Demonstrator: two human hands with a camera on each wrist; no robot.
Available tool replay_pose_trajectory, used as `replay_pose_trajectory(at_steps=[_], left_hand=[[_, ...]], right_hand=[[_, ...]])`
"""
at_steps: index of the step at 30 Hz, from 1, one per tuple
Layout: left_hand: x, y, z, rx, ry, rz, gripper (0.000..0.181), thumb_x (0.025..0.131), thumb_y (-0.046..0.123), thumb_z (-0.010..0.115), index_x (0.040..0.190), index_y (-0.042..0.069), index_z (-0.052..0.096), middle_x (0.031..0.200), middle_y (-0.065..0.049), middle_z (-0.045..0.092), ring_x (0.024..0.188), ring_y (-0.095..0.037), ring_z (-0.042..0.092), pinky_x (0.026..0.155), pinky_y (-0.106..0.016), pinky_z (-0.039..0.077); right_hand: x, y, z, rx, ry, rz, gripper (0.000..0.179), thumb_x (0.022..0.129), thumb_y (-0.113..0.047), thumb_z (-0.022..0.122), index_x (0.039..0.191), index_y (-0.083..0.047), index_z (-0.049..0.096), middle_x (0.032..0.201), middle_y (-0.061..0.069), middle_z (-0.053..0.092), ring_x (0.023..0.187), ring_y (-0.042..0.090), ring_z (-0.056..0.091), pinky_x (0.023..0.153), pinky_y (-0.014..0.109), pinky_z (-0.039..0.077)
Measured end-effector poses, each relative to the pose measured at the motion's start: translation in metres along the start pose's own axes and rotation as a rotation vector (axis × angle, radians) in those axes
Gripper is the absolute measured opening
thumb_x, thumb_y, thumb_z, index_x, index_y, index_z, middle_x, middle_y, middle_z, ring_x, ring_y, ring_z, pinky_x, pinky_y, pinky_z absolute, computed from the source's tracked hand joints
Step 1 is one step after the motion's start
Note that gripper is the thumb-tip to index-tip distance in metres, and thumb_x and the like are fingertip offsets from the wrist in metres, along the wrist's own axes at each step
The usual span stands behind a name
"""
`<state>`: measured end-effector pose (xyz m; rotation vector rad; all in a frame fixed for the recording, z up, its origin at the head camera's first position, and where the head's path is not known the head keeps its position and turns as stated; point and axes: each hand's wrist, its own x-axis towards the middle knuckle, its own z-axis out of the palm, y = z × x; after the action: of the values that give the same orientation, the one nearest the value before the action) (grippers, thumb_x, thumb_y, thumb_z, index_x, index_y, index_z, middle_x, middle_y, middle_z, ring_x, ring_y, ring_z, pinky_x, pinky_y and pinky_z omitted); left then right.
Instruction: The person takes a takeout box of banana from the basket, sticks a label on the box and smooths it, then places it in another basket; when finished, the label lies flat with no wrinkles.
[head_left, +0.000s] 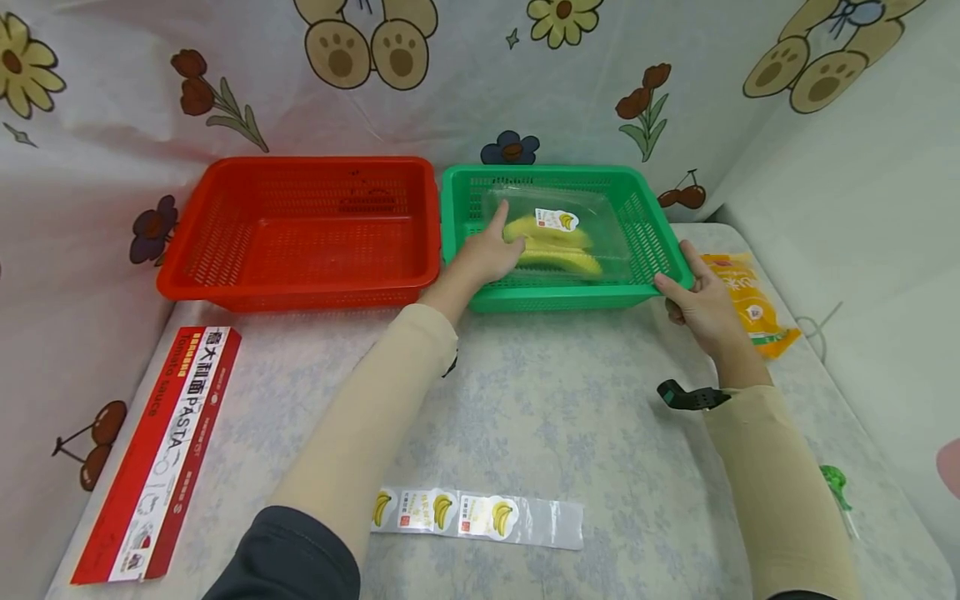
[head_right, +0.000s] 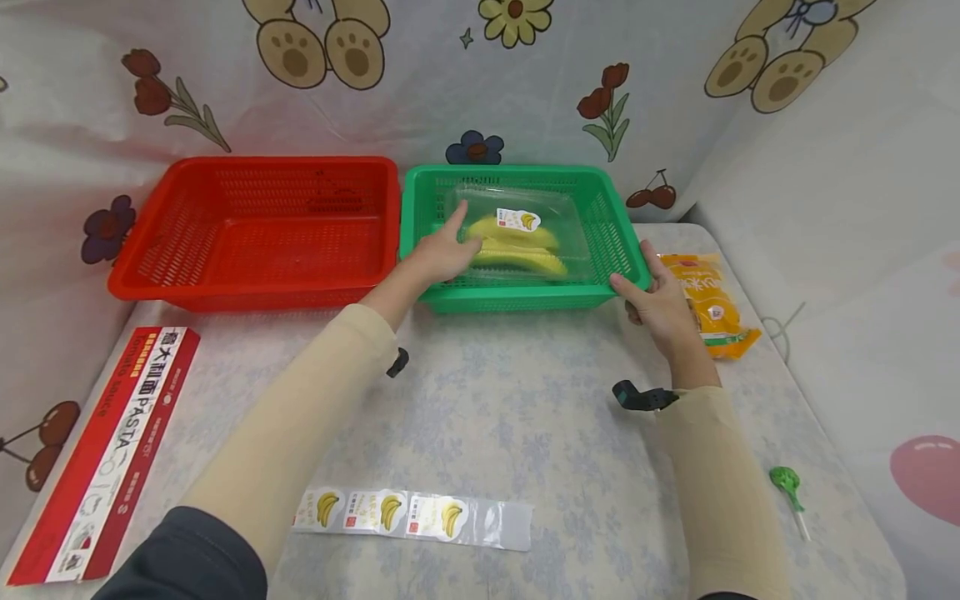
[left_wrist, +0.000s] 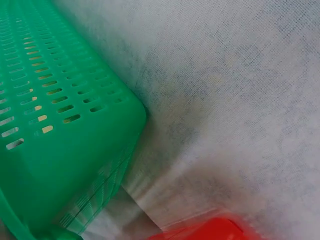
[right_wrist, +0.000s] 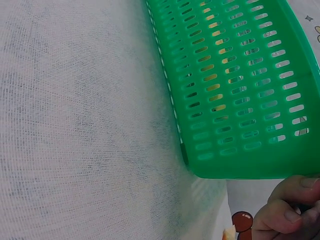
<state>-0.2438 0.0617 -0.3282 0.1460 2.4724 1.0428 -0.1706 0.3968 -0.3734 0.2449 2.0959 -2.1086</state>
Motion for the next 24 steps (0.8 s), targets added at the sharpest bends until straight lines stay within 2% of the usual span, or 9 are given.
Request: replay_pose_trajectory(at_steps=[2, 4, 7, 9, 13, 18, 21, 24], left_hand=[[-0.002, 0.000, -0.001, 0.027, -0.011, -0.003, 0.071, 0.105, 0.045, 0.034, 0.158, 0.037, -0.012, 0.165, -0.005, 0.024, 0.116, -0.033, 0.057, 0.098, -0.046, 0.044], [-0.004, 0.000, -0.001, 0.059, -0.008, -0.009, 0.072, 0.105, 0.042, 0.035, 0.159, 0.030, -0.012, 0.164, -0.009, 0.025, 0.139, -0.038, 0.042, 0.108, -0.048, 0.039], [-0.004, 0.000, 0.000, 0.093, -0.006, -0.032, 0.074, 0.106, 0.040, 0.036, 0.159, 0.023, -0.012, 0.163, -0.013, 0.027, 0.139, -0.034, 0.044, 0.110, -0.046, 0.040], [-0.004, 0.000, 0.001, 0.120, 0.012, -0.045, 0.075, 0.106, 0.041, 0.037, 0.160, 0.019, -0.011, 0.162, -0.014, 0.029, 0.145, -0.032, 0.036, 0.114, -0.045, 0.037], [-0.005, 0.000, 0.004, 0.146, 0.077, -0.043, 0.076, 0.106, 0.042, 0.040, 0.161, 0.016, -0.005, 0.164, -0.018, 0.022, 0.146, -0.033, 0.034, 0.116, -0.045, 0.036], [-0.010, -0.003, 0.004, 0.151, 0.227, 0.053, 0.066, 0.106, 0.040, 0.039, 0.160, 0.015, 0.010, 0.161, -0.020, 0.015, 0.126, -0.033, 0.052, 0.108, -0.042, 0.045], [-0.019, -0.005, 0.001, 0.109, 0.268, 0.112, 0.063, 0.105, 0.042, 0.035, 0.160, 0.019, 0.015, 0.157, -0.015, 0.023, 0.122, -0.028, 0.051, 0.104, -0.042, 0.046], [-0.034, -0.011, -0.003, 0.066, 0.277, 0.164, 0.061, 0.104, 0.042, 0.036, 0.159, 0.022, 0.019, 0.149, -0.010, 0.032, 0.118, -0.023, 0.049, 0.097, -0.041, 0.048]], right_hand=[[0.000, 0.000, 0.001, -0.002, -0.002, -0.004, 0.082, 0.098, -0.021, 0.060, 0.159, -0.036, 0.008, 0.073, -0.005, 0.061, 0.053, 0.022, 0.028, 0.058, 0.038, 0.018], [0.001, 0.000, 0.001, -0.003, -0.006, -0.010, 0.082, 0.098, -0.020, 0.060, 0.160, -0.035, 0.008, 0.074, -0.005, 0.062, 0.053, 0.021, 0.028, 0.058, 0.038, 0.018], [0.001, 0.000, 0.001, -0.009, -0.011, -0.021, 0.082, 0.098, -0.020, 0.059, 0.160, -0.034, 0.007, 0.073, -0.006, 0.062, 0.052, 0.021, 0.028, 0.058, 0.038, 0.018], [0.001, -0.001, 0.002, -0.015, -0.013, -0.024, 0.081, 0.099, -0.020, 0.059, 0.160, -0.035, 0.007, 0.073, -0.007, 0.062, 0.052, 0.021, 0.028, 0.059, 0.038, 0.018], [-0.001, -0.006, 0.006, -0.080, -0.009, -0.018, 0.081, 0.099, -0.023, 0.059, 0.159, -0.036, 0.006, 0.070, -0.007, 0.059, 0.051, 0.020, 0.030, 0.056, 0.038, 0.020], [-0.005, -0.011, 0.010, -0.271, 0.000, 0.000, 0.081, 0.100, -0.032, 0.056, 0.159, -0.038, 0.001, 0.064, -0.006, 0.047, 0.050, 0.019, 0.036, 0.050, 0.035, 0.031], [-0.005, -0.008, 0.009, -0.380, 0.021, -0.004, 0.081, 0.100, -0.040, 0.053, 0.158, -0.039, -0.003, 0.061, -0.006, 0.041, 0.048, 0.017, 0.038, 0.048, 0.034, 0.036], [-0.005, -0.001, 0.007, -0.506, 0.070, -0.021, 0.081, 0.100, -0.050, 0.049, 0.158, -0.039, -0.006, 0.070, -0.003, 0.043, 0.054, 0.016, 0.041, 0.050, 0.034, 0.040]])
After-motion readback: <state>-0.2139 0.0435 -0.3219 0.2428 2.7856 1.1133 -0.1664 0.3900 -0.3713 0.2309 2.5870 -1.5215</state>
